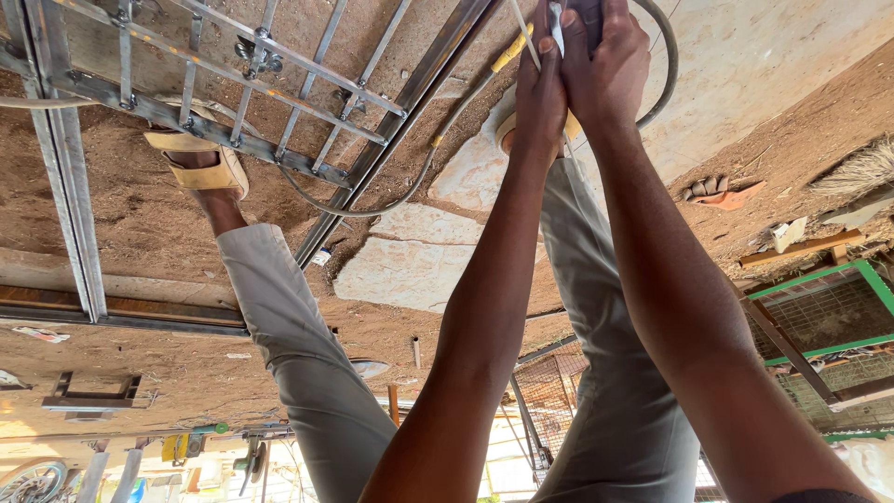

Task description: The person crouches beside metal gate frames laid on the ground and arc welds the joints, holding an electrode holder in one hand and the electrode in the other, producing sparks as welds are laid along the frame bars. After welding, the person stands and picks up a phone.

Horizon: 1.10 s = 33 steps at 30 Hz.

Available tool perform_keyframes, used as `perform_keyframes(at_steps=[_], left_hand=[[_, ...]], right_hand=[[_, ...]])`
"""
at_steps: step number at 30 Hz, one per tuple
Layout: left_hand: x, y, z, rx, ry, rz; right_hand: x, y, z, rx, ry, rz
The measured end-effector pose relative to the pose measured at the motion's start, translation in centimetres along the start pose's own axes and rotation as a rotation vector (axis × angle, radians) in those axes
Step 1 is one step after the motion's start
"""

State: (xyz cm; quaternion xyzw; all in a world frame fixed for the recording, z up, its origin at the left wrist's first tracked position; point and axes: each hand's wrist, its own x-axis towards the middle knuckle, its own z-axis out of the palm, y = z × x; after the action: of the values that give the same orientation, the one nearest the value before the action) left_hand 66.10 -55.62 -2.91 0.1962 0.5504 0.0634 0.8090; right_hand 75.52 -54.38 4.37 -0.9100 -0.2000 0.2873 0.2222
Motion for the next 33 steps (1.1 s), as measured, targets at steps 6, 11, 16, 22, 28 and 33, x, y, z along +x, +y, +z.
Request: perform_keyframes(at_steps=[6, 11, 16, 22, 28, 33], left_hand=[[0.0, -0.2, 0.1, 0.019, 0.012, -0.010], [-0.4, 0.5, 0.4, 0.036, 0.002, 0.097], [-0.7, 0.7, 0.5, 0.140, 0.088, -0.024], [-0.4, 0.2, 0.5, 0.275, 0.148, -0.038], [-0.6, 1.0, 0.7, 0.253, 0.153, -0.090], [-0.2, 1.4, 0.8, 0.273, 0.190, -0.143]], right_hand=[[0.0, 0.3, -0.1, 0.045, -0.004, 0.036], [0.0, 0.2, -0.1, 0.023, 0.004, 0.056], [0.0, 0.3, 0.0, 0.063, 0.028, 0.009], [-0.1, 1.4, 0.3, -0.004, -0.002, 0.031], [0.0, 1.4, 0.3, 0.031, 0.011, 0.022], [0.1, 0.2, -0.1, 0.069, -0.054, 0.175]])
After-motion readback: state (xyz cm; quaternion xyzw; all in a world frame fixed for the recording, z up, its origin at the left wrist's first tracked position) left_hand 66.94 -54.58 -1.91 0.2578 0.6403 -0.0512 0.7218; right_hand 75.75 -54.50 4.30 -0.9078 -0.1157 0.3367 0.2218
